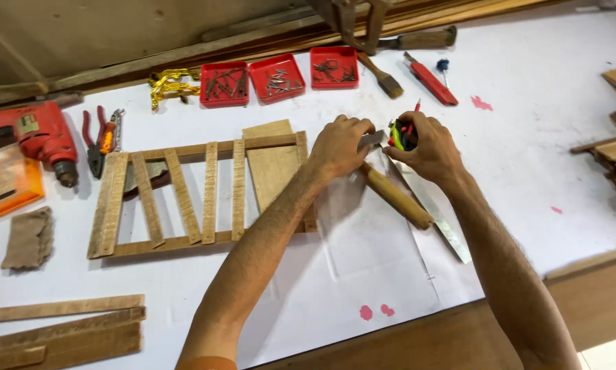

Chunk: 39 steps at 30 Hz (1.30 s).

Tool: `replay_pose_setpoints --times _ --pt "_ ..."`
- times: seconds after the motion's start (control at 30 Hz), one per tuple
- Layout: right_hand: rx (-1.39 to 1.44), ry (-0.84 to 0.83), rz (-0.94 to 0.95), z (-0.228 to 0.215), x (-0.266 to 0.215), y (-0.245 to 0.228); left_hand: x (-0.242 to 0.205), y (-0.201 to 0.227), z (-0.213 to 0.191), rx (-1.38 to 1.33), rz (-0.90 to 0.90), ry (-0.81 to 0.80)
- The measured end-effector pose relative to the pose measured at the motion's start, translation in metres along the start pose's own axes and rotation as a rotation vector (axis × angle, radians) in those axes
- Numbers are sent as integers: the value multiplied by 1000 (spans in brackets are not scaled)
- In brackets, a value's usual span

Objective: The person assembles a small wooden lattice frame on a workbench. They position wood strips, measure with a tape measure, mark lines with a pencil using a try square as a guide, and hammer nails into the joints, repositioning the frame between fastening steps.

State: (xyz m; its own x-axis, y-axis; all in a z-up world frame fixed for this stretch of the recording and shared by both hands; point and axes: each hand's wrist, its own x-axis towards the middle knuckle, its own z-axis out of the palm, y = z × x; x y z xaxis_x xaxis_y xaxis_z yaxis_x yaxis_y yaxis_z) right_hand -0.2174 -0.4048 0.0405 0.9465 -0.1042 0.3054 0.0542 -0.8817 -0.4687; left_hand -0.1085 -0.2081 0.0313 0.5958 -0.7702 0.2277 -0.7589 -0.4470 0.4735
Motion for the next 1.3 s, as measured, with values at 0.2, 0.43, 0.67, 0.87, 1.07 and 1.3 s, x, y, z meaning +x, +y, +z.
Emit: replay_pose_setpoints --times 0.2,0.43,0.67,0.87,1.07,1.3 --pt "-69 -9 249 -14 -44 59 31 28 41 282 -39 -92" --pt "-42 38 245 0 -56 98 41 7 68 405 -180 -162" --pt "-136 116 138 -18 -47 66 38 7 49 389 -12 5" --pt "231 89 192 -19 -21 -19 18 -3 -19 212 50 121" --pt "549 56 97 31 7 -95 -27 -54 -85 113 108 156" --pt "524 -74 85 96 30 -162 -78 -142 -119 166 -24 85"
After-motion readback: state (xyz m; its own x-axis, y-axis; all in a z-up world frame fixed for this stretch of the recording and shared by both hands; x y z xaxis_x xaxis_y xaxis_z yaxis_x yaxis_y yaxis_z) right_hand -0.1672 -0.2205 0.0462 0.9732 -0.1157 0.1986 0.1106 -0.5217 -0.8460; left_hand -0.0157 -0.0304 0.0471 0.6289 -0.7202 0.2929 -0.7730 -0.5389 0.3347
